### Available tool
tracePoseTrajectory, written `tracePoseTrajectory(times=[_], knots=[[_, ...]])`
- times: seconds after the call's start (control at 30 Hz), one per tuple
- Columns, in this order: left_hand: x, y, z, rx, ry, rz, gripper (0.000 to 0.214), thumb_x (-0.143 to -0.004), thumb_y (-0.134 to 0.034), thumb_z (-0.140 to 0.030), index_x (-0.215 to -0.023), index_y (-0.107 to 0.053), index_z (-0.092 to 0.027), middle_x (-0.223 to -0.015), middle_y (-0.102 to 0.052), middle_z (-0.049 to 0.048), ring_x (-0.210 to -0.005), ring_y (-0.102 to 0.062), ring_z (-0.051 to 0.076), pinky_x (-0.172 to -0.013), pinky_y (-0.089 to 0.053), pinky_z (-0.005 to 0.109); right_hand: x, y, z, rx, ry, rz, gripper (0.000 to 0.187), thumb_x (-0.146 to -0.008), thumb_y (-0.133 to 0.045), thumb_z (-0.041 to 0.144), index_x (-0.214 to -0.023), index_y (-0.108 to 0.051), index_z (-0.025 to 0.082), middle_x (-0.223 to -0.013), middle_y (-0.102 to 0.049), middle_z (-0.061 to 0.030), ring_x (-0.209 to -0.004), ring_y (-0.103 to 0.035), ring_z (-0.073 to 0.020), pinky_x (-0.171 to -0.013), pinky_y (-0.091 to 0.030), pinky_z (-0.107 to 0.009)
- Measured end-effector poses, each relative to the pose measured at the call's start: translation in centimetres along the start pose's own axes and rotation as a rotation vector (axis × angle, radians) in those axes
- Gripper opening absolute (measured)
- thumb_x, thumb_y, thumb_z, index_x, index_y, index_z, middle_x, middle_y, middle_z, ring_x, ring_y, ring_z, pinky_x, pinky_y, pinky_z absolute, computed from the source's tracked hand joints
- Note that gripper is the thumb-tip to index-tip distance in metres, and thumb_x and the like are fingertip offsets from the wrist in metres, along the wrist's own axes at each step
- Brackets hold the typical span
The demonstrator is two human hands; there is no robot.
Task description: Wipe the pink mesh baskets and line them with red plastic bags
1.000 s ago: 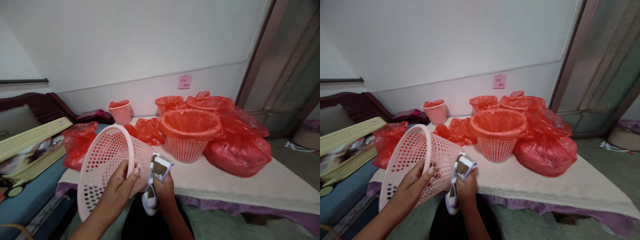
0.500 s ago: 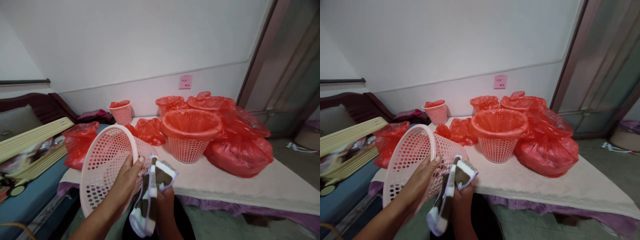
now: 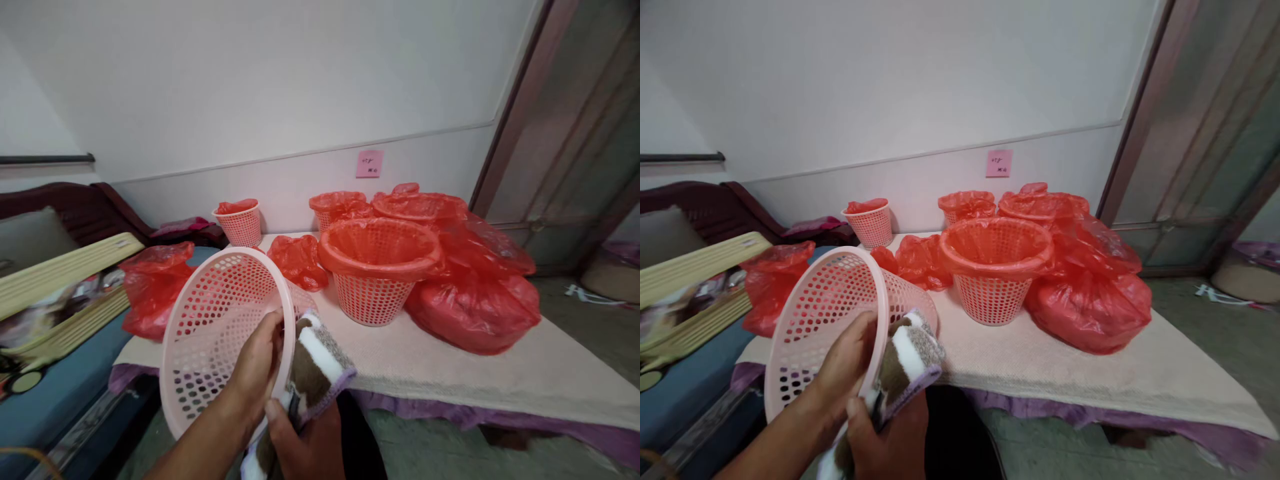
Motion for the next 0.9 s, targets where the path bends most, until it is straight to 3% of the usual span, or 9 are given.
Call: tracePoseTrajectory(times=[0.13, 0.3, 0.4, 0.47, 0.57, 0.67, 0.77, 0.83, 0.9], knots=[[-0.1, 0.3, 0.6, -0.143, -0.122, 0.009, 0.038, -0.083, -0.057, -0.031, -0.116, -0.063, -0.014, -0.098, -0.073, 0.0080, -0.093, -0.068, 0.023, -0.081, -0.053, 0.031, -1.5, 0.6, 0.7, 0.040, -0.015, -0.008, 0.053, -0.075, -0.066, 0.038, -0.125, -0.058, 0.020, -0.115, -0.068, -0.0124, -0.107, -0.063, -0.0288, -0.098, -0.047, -0.047], [1.4, 1.6, 0.8, -0.631, -0.279, 0.222, 0.048, -0.089, -0.052, -0.034, -0.136, -0.049, -0.022, -0.133, -0.058, 0.0065, -0.121, -0.054, 0.024, -0.103, -0.041, 0.035, -3.1, 1.9, 1.3, 0.001, -0.068, -0.002, 0.061, -0.076, -0.069, 0.037, -0.131, -0.051, 0.019, -0.116, -0.067, -0.0122, -0.106, -0.064, -0.0269, -0.097, -0.048, -0.043], [3.0, 4.4, 1.1, -1.106, -0.284, 0.327, 0.074, -0.079, -0.066, -0.032, -0.146, -0.033, -0.031, -0.147, -0.045, 0.0047, -0.130, -0.046, 0.026, -0.108, -0.038, 0.040, -4.1, 2.8, 1.7, -0.110, -0.135, -0.012, 0.067, -0.074, -0.071, 0.037, -0.134, -0.048, 0.019, -0.108, -0.070, -0.0101, -0.095, -0.068, -0.0250, -0.086, -0.055, -0.038], [4.0, 7.1, 1.1, -1.524, -0.277, 0.326, 0.091, -0.063, -0.078, -0.025, -0.143, -0.037, -0.032, -0.148, -0.045, 0.0073, -0.130, -0.045, 0.033, -0.108, -0.038, 0.046, -4.7, 3.2, 2.0, -0.182, -0.165, 0.006, 0.066, -0.076, -0.070, 0.037, -0.135, -0.047, 0.020, -0.109, -0.071, -0.0091, -0.094, -0.068, -0.0238, -0.085, -0.055, -0.037], [4.8, 10.9, 0.2, -1.950, -0.333, 0.262, 0.067, -0.066, -0.066, -0.014, -0.131, -0.055, -0.029, -0.132, -0.060, 0.0115, -0.118, -0.057, 0.035, -0.099, -0.046, 0.049, -5.5, 3.7, 2.1, -0.178, -0.166, -0.063, 0.057, -0.077, -0.069, 0.038, -0.129, -0.055, 0.020, -0.114, -0.069, -0.0085, -0.105, -0.064, -0.0240, -0.096, -0.048, -0.038], [5.4, 12.0, -0.9, -1.997, -0.495, 0.319, 0.048, -0.082, -0.051, -0.015, -0.128, -0.056, -0.030, -0.118, -0.068, 0.0085, -0.107, -0.065, 0.026, -0.091, -0.052, 0.038, -5.4, 3.0, 1.2, -0.145, -0.172, -0.077, 0.049, -0.080, -0.065, 0.041, -0.123, -0.061, 0.018, -0.111, -0.070, -0.0087, -0.106, -0.064, -0.0253, -0.097, -0.047, -0.039], [5.8, 10.6, -1.8, -1.832, -0.618, 0.338, 0.039, -0.091, -0.044, -0.023, -0.128, -0.055, -0.031, -0.110, -0.070, 0.0055, -0.098, -0.067, 0.020, -0.082, -0.051, 0.029, -3.2, 0.7, -0.5, -0.148, -0.159, 0.089, 0.050, -0.082, -0.063, 0.040, -0.127, -0.057, 0.017, -0.108, -0.071, -0.0096, -0.100, -0.067, -0.0254, -0.090, -0.053, -0.039], [6.0, 9.2, -2.4, -1.666, -0.638, 0.242, 0.033, -0.092, -0.044, -0.025, -0.119, -0.061, -0.030, -0.099, -0.072, 0.0034, -0.086, -0.067, 0.018, -0.074, -0.050, 0.026, -1.0, -0.7, -1.6, -0.086, -0.099, 0.182, 0.054, -0.082, -0.063, 0.035, -0.132, -0.051, 0.017, -0.111, -0.070, -0.0109, -0.100, -0.067, -0.0261, -0.087, -0.055, -0.039], [5.9, 8.2, -2.8, -1.473, -0.612, 0.106, 0.027, -0.090, -0.047, -0.029, -0.109, -0.067, -0.027, -0.089, -0.071, 0.0019, -0.078, -0.064, 0.018, -0.071, -0.049, 0.026, 0.6, -1.2, -2.1, 0.052, 0.070, 0.142, 0.062, -0.077, -0.065, 0.028, -0.136, -0.047, 0.021, -0.126, -0.062, -0.0115, -0.113, -0.062, -0.0277, -0.095, -0.052, -0.040]])
Point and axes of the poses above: each hand's wrist, its own x-axis away from the middle knuckle, its own y-axis out of the back of the hand, z = x × y, the point moved 3 cm from there along -x, towards the middle knuckle
